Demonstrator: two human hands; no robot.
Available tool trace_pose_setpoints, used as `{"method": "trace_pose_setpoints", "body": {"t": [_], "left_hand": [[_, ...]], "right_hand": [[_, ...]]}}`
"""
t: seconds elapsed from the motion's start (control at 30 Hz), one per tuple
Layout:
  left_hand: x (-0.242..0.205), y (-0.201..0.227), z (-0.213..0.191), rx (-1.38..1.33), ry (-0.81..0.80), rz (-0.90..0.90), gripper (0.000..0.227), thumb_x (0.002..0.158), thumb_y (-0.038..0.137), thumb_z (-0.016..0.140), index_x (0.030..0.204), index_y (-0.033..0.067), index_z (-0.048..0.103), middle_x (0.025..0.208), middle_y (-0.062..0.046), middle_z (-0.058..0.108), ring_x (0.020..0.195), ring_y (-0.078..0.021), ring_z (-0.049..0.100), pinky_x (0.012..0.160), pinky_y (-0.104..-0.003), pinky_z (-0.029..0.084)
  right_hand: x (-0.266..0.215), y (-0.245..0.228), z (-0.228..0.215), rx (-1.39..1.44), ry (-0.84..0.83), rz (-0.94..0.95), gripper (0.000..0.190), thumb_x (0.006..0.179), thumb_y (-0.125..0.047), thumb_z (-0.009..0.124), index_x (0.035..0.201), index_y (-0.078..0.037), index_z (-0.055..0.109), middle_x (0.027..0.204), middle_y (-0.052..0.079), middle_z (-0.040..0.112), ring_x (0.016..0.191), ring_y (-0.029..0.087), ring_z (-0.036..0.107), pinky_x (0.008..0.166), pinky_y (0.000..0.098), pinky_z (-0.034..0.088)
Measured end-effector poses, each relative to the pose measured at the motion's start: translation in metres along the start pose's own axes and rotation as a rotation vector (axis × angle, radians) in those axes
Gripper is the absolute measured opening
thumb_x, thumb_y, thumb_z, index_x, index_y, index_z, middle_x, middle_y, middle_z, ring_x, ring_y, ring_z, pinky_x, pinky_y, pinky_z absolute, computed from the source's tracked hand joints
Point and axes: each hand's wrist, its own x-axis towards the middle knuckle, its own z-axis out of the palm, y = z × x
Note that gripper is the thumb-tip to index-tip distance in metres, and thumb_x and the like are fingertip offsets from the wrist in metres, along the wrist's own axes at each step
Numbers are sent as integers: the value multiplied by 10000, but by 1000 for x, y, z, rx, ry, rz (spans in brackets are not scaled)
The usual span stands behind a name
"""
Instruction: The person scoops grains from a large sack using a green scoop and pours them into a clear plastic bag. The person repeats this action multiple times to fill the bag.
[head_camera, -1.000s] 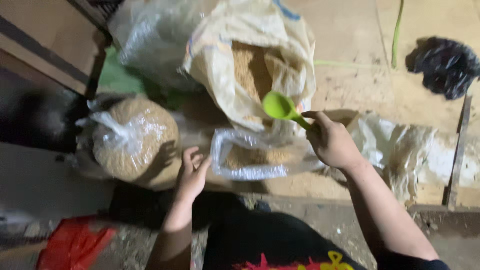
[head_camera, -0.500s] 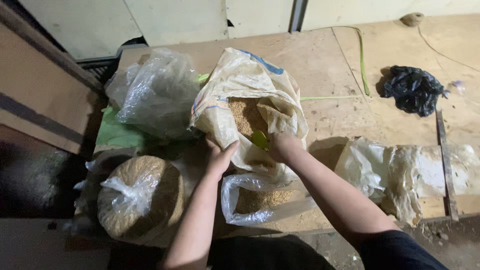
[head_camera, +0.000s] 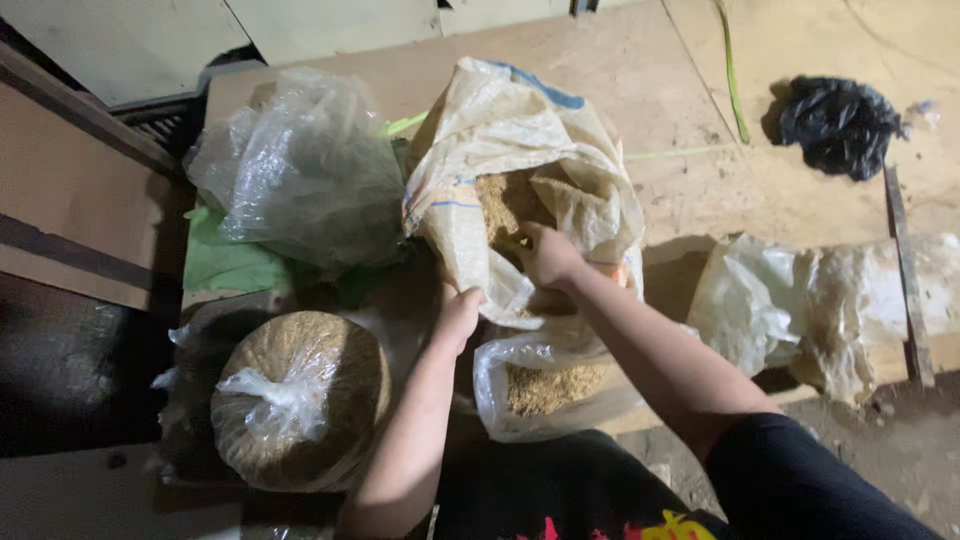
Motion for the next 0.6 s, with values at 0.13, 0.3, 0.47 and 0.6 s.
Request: {"method": "trace_pose_setpoints", "body": {"t": [0.13,0.3,0.47,0.6], "left_hand": [[-4,23,5,-88,-85,19,812,803,30,585,1564,81,306,1463,-129,513,1339,-247,520,1109,-375,439],[-29,57,0,-153,-163,-85,903,811,172,694,1566,158,198,1472,-98,452,1315,-278,518,1006,-503,510],[-64,72,-22,178,-189,-30,985,925,327,737,1575,128,24,1571,-183,225,1349,-307,527,1101,-518,444],[-84,54,-29,504,-301,-112,583,874,306,789,1332,40,544,1297,-207,671,1245,-278,594,1038,-460,453]], "right_hand": [[-15,1,-17,63,-16,5,398,905,-390,697,1204,-129,724,1057,186,767,942,297,740,845,384,555],[-30,0,-36,153,15,-202,290,945,-236,661,1202,-134,747,1087,135,776,926,228,741,815,350,568],[-56,-11,-77,240,11,-8,270,969,-212,674,1223,-151,744,1014,111,786,807,147,709,744,312,559],[-79,-22,-110,227,0,143,272,997,-221,662,1249,-163,747,924,139,761,694,133,623,670,303,530]]}}
